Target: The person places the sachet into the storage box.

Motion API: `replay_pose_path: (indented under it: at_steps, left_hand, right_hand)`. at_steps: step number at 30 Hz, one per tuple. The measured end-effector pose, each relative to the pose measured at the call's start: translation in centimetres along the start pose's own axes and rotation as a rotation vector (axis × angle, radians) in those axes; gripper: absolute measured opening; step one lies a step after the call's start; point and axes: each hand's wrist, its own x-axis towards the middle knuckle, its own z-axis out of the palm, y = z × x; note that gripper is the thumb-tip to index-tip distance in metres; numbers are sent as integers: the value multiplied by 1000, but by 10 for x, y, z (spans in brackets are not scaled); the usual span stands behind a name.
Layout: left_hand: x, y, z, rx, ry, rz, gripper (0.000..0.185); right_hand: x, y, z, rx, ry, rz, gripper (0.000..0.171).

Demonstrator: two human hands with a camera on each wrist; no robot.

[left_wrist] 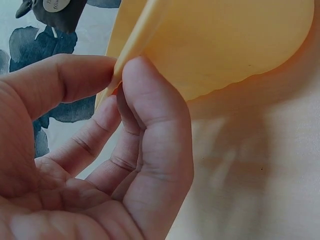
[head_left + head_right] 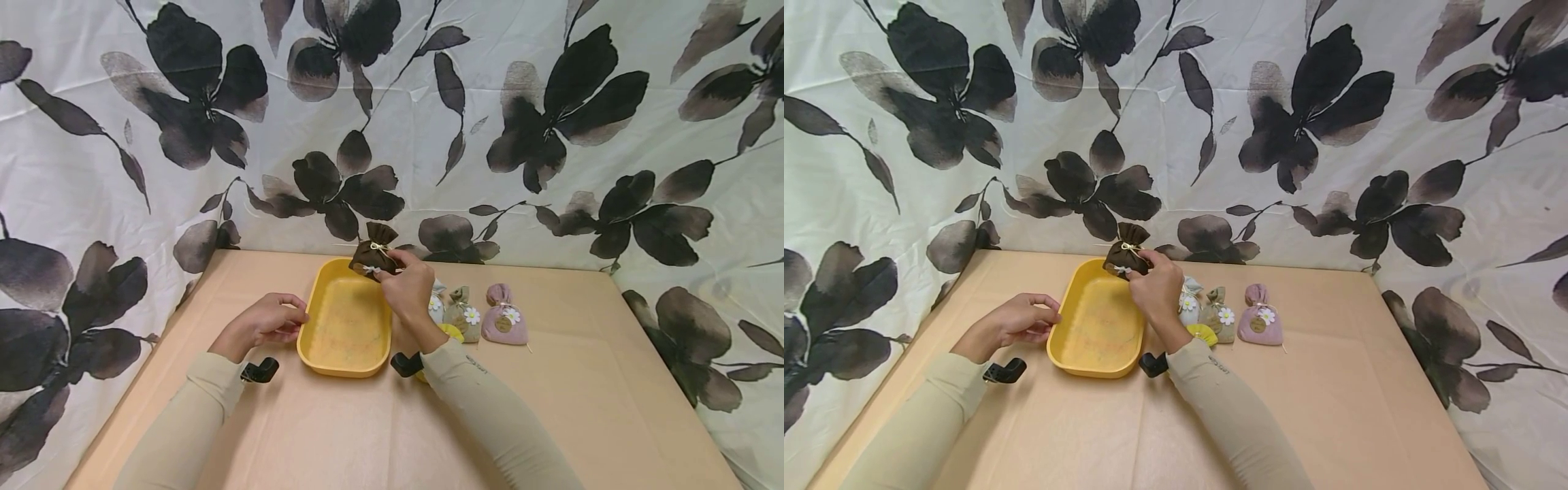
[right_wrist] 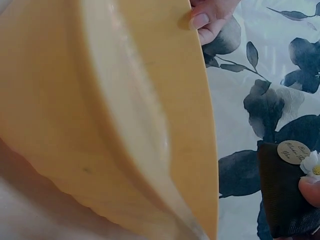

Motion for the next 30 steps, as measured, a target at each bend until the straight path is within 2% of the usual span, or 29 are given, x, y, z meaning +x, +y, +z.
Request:
replay_pose_path:
  at_steps: [15,30]
  left_hand:
    - [2,-1,-2,8,18,-13,33]
    - [0,0,-1,9,9,-16,35]
  right_hand:
    - [2,2,4,-82,-53,87,30]
    - [2,12,11,-219,-106,122,32]
